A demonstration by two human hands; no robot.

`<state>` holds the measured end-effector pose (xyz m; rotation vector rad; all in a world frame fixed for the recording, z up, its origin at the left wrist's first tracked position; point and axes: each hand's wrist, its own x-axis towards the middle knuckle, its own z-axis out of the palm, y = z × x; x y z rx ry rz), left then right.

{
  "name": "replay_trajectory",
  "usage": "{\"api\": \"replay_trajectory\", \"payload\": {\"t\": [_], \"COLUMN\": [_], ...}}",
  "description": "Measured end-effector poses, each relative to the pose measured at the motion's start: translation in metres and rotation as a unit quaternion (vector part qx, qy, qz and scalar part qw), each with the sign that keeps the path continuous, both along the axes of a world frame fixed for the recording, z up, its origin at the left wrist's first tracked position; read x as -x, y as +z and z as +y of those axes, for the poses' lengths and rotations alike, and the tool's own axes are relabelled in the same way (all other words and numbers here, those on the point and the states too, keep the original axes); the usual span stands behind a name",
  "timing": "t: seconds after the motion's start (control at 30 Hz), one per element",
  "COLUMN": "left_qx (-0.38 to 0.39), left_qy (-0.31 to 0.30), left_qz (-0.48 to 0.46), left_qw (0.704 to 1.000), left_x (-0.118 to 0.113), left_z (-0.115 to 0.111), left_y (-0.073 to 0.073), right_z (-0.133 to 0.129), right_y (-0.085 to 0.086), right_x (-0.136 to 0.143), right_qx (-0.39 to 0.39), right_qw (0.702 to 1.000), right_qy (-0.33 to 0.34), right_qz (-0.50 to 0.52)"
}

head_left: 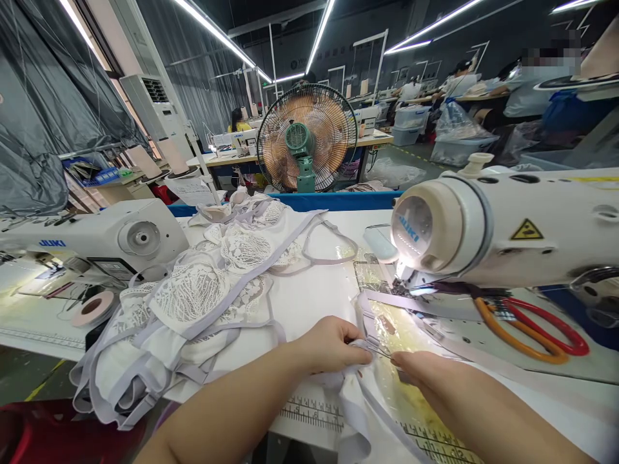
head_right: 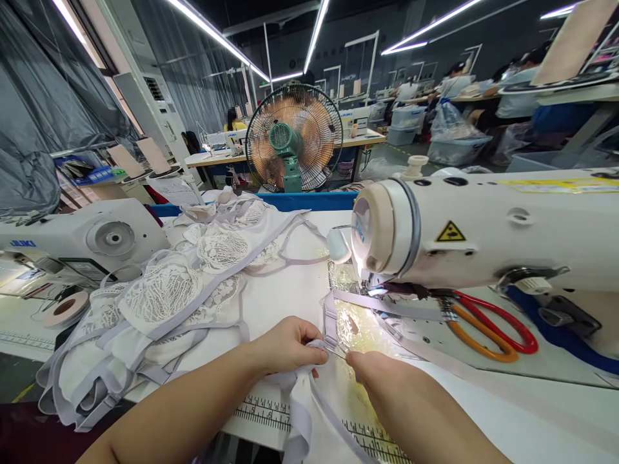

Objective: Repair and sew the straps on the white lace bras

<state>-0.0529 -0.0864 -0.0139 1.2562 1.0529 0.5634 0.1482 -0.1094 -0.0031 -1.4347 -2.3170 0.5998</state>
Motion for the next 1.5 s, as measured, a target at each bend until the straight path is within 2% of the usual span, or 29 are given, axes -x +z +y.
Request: {"api": "replay_trajectory", "payload": {"t": [0.1,0.17,0.3,0.43,0.57,0.77,0.87,1.03,1.1,1.2,1.3,1.4,1.5], "left_qx": [0.013,0.040,0.080,0.072,0.081,0.082,0.082,0.093,0.095,0.101,0.116,0.118,0.114], "left_qy": [-0.008,-0.005,0.012,0.013,0.012,0.012,0.012,0.007,0.007,0.008,0.007,-0.005,-0.021], "left_qz": [0.005,0.002,-0.037,-0.065,-0.078,-0.073,-0.093,-0.117,-0.116,-0.109,-0.111,-0.121,-0.136], "left_qw": [1.000,0.999,0.996,0.995,0.994,0.994,0.992,0.989,0.989,0.989,0.987,0.986,0.984], "left_x": [0.002,0.003,0.004,0.002,0.002,0.002,0.001,0.001,0.002,0.003,0.003,0.003,0.003], "left_z": [0.001,0.001,0.003,0.002,0.002,0.002,0.002,0.002,0.002,0.002,0.003,0.002,0.002], "left_y": [-0.002,-0.002,0.003,0.007,0.006,0.006,0.009,0.011,0.010,0.007,0.006,0.009,0.012], "right_z": [0.001,0.002,0.002,-0.001,0.000,0.000,-0.005,-0.010,-0.008,0.000,0.007,0.011,0.011], "right_y": [0.001,0.000,-0.010,-0.019,-0.017,-0.015,-0.018,-0.023,-0.021,-0.011,-0.002,-0.001,-0.005], "right_x": [0.003,0.005,0.007,0.005,0.002,-0.001,0.003,0.011,0.010,0.003,-0.004,-0.002,0.009], "right_qx": [0.000,-0.002,-0.001,0.047,0.082,0.089,0.131,0.230,0.220,0.144,0.078,0.062,0.145], "right_qw": [0.998,0.997,0.999,0.992,0.989,0.987,0.974,0.923,0.930,0.974,0.992,0.987,0.960], "right_qy": [0.041,0.047,0.036,0.032,0.032,0.030,0.012,-0.045,-0.046,0.001,0.025,-0.007,-0.007], "right_qz": [-0.057,-0.060,0.022,0.109,0.116,0.129,0.182,0.306,0.292,0.176,0.097,0.148,0.239]}}
